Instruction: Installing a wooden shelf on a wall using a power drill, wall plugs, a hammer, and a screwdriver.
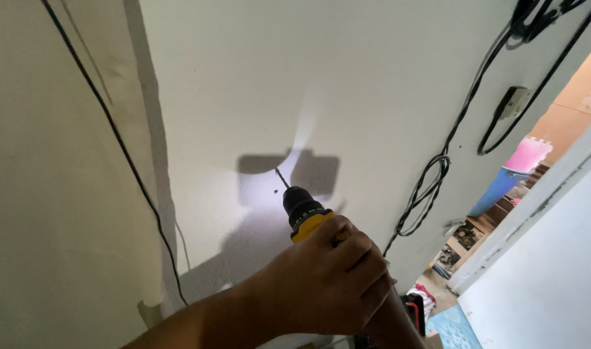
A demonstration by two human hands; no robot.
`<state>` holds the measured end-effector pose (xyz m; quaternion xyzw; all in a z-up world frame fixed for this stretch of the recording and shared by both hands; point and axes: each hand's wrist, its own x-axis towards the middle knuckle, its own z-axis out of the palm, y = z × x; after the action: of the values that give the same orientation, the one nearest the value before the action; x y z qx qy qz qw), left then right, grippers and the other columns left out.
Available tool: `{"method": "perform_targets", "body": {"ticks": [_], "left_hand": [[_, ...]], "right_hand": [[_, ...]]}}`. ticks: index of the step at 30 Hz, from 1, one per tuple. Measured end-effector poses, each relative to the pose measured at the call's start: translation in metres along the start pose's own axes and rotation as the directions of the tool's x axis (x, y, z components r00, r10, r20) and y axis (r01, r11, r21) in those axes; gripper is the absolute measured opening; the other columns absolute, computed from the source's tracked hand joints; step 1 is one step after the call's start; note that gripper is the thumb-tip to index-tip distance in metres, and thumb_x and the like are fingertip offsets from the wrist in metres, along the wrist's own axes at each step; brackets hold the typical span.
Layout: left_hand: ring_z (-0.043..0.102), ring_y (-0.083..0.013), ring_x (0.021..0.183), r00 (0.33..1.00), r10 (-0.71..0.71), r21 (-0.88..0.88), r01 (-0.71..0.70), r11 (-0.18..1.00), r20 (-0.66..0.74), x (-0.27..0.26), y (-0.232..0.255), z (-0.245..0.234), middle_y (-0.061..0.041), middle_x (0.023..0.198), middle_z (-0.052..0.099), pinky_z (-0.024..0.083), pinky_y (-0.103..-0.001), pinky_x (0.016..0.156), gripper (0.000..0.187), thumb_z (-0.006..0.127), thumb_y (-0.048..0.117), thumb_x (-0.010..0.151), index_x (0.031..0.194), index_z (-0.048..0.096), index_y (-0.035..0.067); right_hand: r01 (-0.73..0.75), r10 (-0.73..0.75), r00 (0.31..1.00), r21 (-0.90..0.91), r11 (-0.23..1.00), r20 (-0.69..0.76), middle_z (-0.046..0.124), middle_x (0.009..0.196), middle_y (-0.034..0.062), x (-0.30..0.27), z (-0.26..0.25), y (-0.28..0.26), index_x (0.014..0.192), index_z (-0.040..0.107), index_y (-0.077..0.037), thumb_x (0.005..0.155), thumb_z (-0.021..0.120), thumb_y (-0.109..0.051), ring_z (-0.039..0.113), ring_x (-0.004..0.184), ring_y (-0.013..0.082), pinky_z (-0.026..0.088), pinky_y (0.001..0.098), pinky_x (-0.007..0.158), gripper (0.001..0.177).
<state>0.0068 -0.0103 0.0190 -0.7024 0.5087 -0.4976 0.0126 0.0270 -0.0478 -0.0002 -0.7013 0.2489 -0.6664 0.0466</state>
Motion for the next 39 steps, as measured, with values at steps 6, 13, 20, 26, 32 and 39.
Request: {"method": "perform_targets", "body": {"ticks": [6, 13, 20, 26, 32, 39], "left_hand": [[0.066, -0.0229, 0.108, 1.000, 0.006, 0.032, -0.007, 0.999, 0.019, -0.003, -0.002, -0.005, -0.002, 0.104, 0.070, 0.053, -0.045, 0.101, 0.032, 0.084, 0.022, 0.072, 0.103, 0.079, 0.013], [0.067, -0.0277, 0.106, 1.000, -0.005, -0.084, 0.006, 0.996, 0.003, 0.001, -0.006, -0.001, -0.007, 0.105, 0.071, 0.052, -0.048, 0.096, 0.033, 0.082, 0.026, 0.073, 0.102, 0.078, 0.012], [0.063, -0.0256, 0.100, 0.995, 0.024, -0.042, -0.028, 0.999, -0.093, -0.007, -0.002, 0.004, -0.006, 0.100, 0.067, 0.053, -0.046, 0.094, 0.031, 0.075, 0.028, 0.076, 0.101, 0.076, 0.010], [0.060, -0.0225, 0.096, 0.981, 0.133, 0.177, -0.107, 0.978, -0.142, -0.003, 0.013, 0.012, -0.003, 0.093, 0.061, 0.052, -0.041, 0.091, 0.017, 0.076, 0.026, 0.086, 0.093, 0.076, 0.010], [0.063, -0.0190, 0.088, 0.980, 0.126, 0.233, -0.088, 0.968, -0.154, 0.001, 0.017, 0.016, -0.003, 0.091, 0.064, 0.056, -0.039, 0.086, 0.013, 0.078, 0.023, 0.089, 0.091, 0.075, 0.011], [0.067, -0.0216, 0.090, 0.970, 0.108, 0.229, -0.057, 0.972, -0.217, 0.005, 0.025, 0.007, -0.003, 0.092, 0.068, 0.058, -0.040, 0.085, 0.012, 0.078, 0.019, 0.084, 0.085, 0.073, 0.008]], "right_hand": [[0.080, -0.081, 0.994, 0.018, 0.997, 0.068, 0.060, 0.096, 0.0094, -0.011, 0.015, 0.018, 0.095, 0.059, -0.006, 0.109, 0.063, -0.011, 0.068, 0.095, 0.0254, 0.059, 0.0412, 0.086, 0.015], [0.198, -0.200, 0.968, 0.025, 0.980, 0.154, 0.061, 0.098, 0.0087, -0.018, 0.018, 0.035, 0.100, 0.060, -0.007, 0.108, 0.063, -0.014, 0.067, 0.098, 0.0261, 0.060, 0.0409, 0.090, 0.011], [0.010, -0.844, 0.303, 0.885, 0.466, 0.442, 0.057, 0.122, 0.0161, -0.043, 0.118, 0.134, 0.137, 0.047, -0.006, 0.083, 0.072, -0.028, 0.058, 0.115, 0.0318, 0.049, 0.0428, 0.101, 0.063], [0.064, -0.917, 0.347, 0.970, 0.234, 0.198, 0.060, 0.131, 0.0109, -0.073, 0.164, 0.162, 0.140, 0.049, -0.006, 0.093, 0.065, -0.019, 0.063, 0.118, 0.0235, 0.054, 0.0377, 0.099, 0.051], [-0.799, -0.919, 0.280, 0.598, -0.064, 0.276, 0.064, 0.130, 0.0068, -0.046, 0.130, 0.128, 0.138, 0.047, -0.007, 0.101, 0.058, -0.008, 0.069, 0.115, 0.0172, 0.058, 0.0304, 0.097, 0.038], [-0.546, -0.899, 0.407, 0.832, -0.097, 0.163, 0.068, 0.121, 0.0080, 0.002, 0.088, 0.128, 0.129, 0.057, -0.003, 0.092, 0.072, 0.000, 0.069, 0.110, 0.0191, 0.063, 0.0321, 0.090, 0.040]]}}
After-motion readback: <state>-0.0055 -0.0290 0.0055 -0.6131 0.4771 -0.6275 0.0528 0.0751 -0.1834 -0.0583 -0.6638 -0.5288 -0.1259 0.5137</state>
